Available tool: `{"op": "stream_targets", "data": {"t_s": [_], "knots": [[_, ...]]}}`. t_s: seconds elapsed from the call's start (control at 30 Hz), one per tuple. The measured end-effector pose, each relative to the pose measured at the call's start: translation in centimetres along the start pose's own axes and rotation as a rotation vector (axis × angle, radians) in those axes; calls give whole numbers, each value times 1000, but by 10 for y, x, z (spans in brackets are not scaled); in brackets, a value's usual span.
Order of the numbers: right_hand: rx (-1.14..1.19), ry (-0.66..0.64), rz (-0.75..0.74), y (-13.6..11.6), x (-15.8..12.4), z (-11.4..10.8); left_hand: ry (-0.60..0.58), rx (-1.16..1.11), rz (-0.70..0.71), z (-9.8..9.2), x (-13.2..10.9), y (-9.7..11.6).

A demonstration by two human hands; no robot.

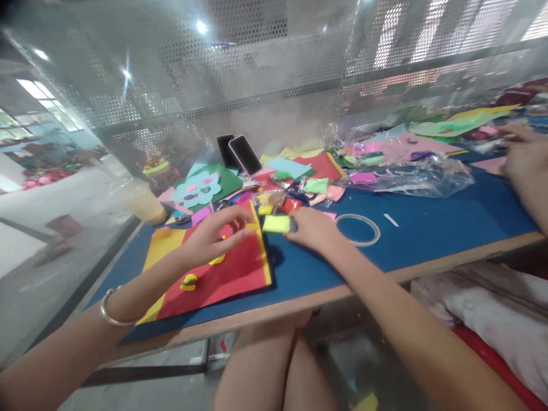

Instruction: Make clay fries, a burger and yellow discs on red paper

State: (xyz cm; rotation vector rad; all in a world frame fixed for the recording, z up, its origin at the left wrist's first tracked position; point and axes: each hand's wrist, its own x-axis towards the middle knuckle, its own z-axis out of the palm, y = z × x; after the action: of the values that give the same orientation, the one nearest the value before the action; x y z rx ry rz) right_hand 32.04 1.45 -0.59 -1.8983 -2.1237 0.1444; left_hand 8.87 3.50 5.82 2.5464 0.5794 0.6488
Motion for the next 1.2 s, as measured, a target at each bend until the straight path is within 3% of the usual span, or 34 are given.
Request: {"op": "stream_targets", "data": {"t_s": [0.13, 0.23, 0.33, 0.5, 0.67, 0.8, 0.97, 1.2], "knots": [[-14, 25, 14, -7, -3, -8, 86, -11, -137, -15, -2, -7], [56, 36, -50, -28, -2, -10, -5, 47, -281, -25, -7, -17], [195, 61, -116, -50, 1, -11, -137, 97, -325, -23, -13, -28], [328, 102, -127, -63, 11, -11, -265, 192, -264, -8, -21, -37], [405, 93, -177, -58, 17, 7, -331, 392, -167, 3, -20, -42], [436, 73, -178, -55, 17, 20, -335, 480, -121, 9, -22, -51], [408, 13, -292, -58, 13, 24, -297, 533, -87, 14, -26, -57], [369, -92, -319, -63, 14, 27, -279, 481, -111, 9, -29, -57]]}}
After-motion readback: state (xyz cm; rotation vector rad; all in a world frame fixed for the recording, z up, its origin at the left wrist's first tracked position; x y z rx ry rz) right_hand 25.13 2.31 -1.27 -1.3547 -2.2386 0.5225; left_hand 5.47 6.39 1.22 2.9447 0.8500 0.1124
